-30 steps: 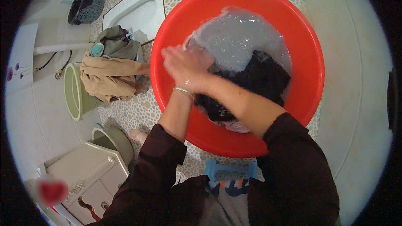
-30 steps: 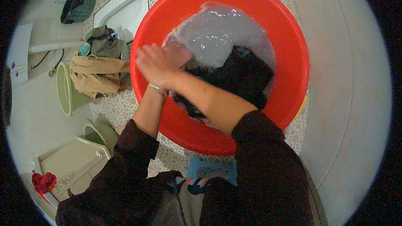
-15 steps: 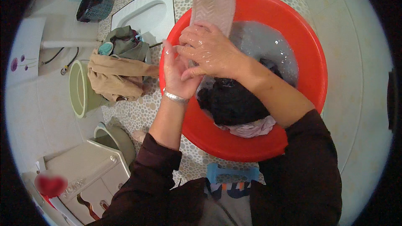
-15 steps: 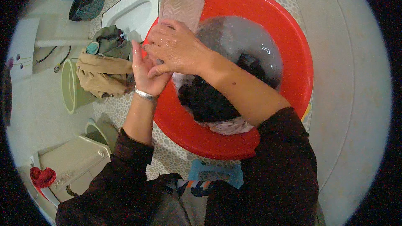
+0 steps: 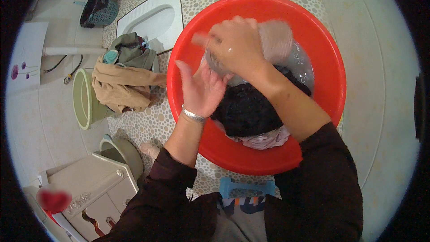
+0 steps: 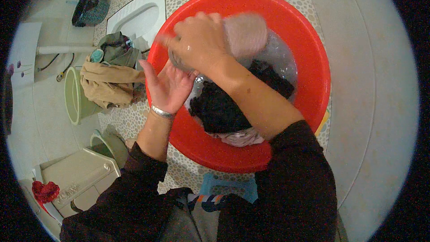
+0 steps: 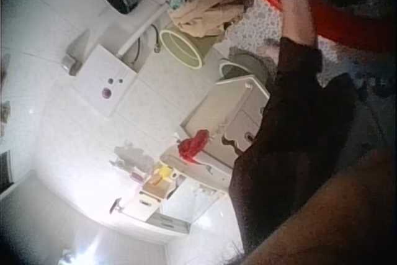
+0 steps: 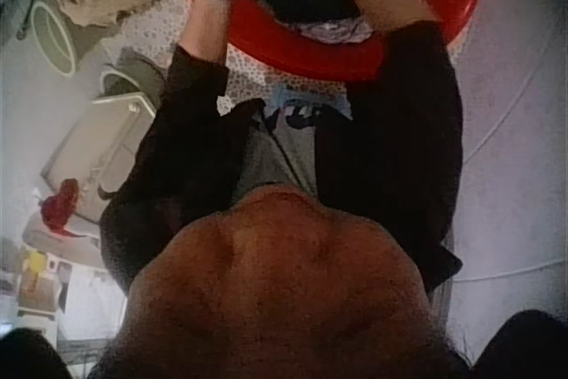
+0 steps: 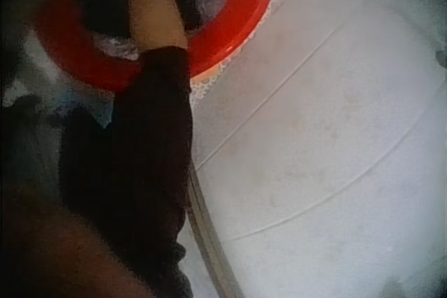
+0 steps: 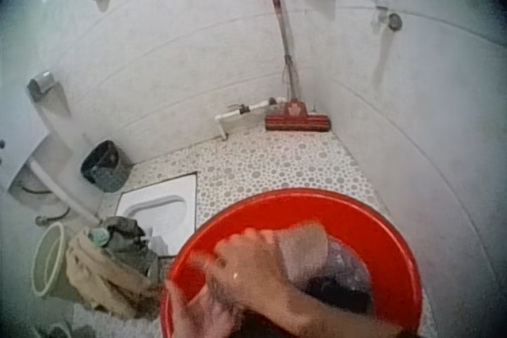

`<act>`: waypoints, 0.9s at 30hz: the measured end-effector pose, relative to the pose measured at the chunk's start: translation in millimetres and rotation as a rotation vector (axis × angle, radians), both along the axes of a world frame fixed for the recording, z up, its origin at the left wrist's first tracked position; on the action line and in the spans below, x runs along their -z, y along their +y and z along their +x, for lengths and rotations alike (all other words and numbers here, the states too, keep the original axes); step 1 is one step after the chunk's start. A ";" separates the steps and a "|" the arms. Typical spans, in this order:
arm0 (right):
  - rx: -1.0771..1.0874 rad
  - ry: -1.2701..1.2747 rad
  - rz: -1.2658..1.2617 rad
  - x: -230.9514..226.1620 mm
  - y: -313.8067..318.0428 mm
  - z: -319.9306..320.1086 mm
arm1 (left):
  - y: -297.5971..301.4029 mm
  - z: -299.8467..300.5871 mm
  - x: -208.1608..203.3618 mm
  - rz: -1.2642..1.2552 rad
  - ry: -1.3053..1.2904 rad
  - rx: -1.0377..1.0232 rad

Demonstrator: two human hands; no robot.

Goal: The person hand washes a red garment and a black garment in a red basin filled with soapy water. They scrub, rinse, and wring out each item before placing them aside. The person also briefly handles a slipper.

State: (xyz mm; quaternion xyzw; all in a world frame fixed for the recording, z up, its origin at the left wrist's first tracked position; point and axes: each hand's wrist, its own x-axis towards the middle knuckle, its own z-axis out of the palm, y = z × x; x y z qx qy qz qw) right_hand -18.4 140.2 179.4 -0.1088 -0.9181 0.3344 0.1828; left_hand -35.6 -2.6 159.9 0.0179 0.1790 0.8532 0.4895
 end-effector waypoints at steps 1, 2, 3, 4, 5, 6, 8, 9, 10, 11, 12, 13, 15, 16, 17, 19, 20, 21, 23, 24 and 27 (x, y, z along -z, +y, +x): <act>0.161 -0.078 -0.318 6.5 1.0 -7.3 | 4.0 5.7 2.2 -0.182 0.283 -0.007; 0.325 -0.154 -0.632 10.0 3.7 -12.2 | 12.1 12.9 0.6 -0.360 0.566 -0.012; 0.361 -0.152 -0.880 10.7 8.9 -11.0 | 16.1 17.0 -0.4 -0.537 0.849 -0.020; 0.329 -0.115 -0.937 15.7 8.9 -9.3 | 14.6 16.8 2.6 -0.602 0.933 -0.038; 0.295 -0.076 -1.000 20.7 4.1 -7.2 | 10.9 15.2 5.7 -0.672 1.020 -0.054; 0.260 -0.037 -1.063 23.4 0.8 -4.5 | 7.9 14.6 7.0 -0.743 1.106 -0.070; 0.056 0.093 -1.074 29.6 3.5 3.6 | 9.4 19.0 10.2 -0.770 1.166 -0.215; -0.049 0.154 -1.020 39.6 5.7 7.7 | 10.7 16.5 13.2 -0.793 1.167 -0.269; -0.154 0.214 -0.964 47.4 7.9 11.4 | 11.5 14.4 15.2 -0.816 1.167 -0.323; -0.154 0.187 -0.871 51.6 8.3 16.3 | 10.2 10.5 7.3 -0.957 1.155 -0.326; -0.152 0.160 -0.776 54.6 6.7 23.3 | 10.0 5.8 8.5 -0.928 1.080 -0.326; -0.150 0.133 -0.681 56.5 4.7 27.4 | 9.8 1.1 9.6 -0.899 1.004 -0.330; -0.060 0.169 -0.641 55.1 -8.0 23.0 | 0.1 -3.5 15.3 -0.916 0.966 -0.306; -0.015 0.187 -0.620 53.7 -14.4 19.0 | -3.9 -1.9 16.4 -0.952 0.963 -0.307; 0.008 0.142 -0.675 50.9 -17.0 15.6 | -5.0 -0.4 16.9 -0.982 0.961 -0.304; 0.052 0.054 -0.786 45.1 -19.5 10.6 | -5.0 4.4 18.9 -0.975 0.958 -0.304; 0.107 0.017 -0.770 45.2 -20.8 9.3 | -5.8 6.1 19.4 -0.975 0.957 -0.308; 0.162 -0.019 -0.754 45.8 -21.6 7.8 | -6.1 6.6 19.8 -0.930 0.955 -0.312; 0.258 -0.073 -0.867 52.7 -20.3 1.0 | -4.6 6.6 20.5 -0.835 0.951 -0.322; 0.306 -0.093 -0.995 62.4 -17.7 -4.8 | -3.2 5.3 19.7 -0.870 0.966 -0.273; 0.414 -0.102 -1.334 51.2 -22.7 -9.9 | -7.4 -3.3 16.0 -0.895 0.913 -0.190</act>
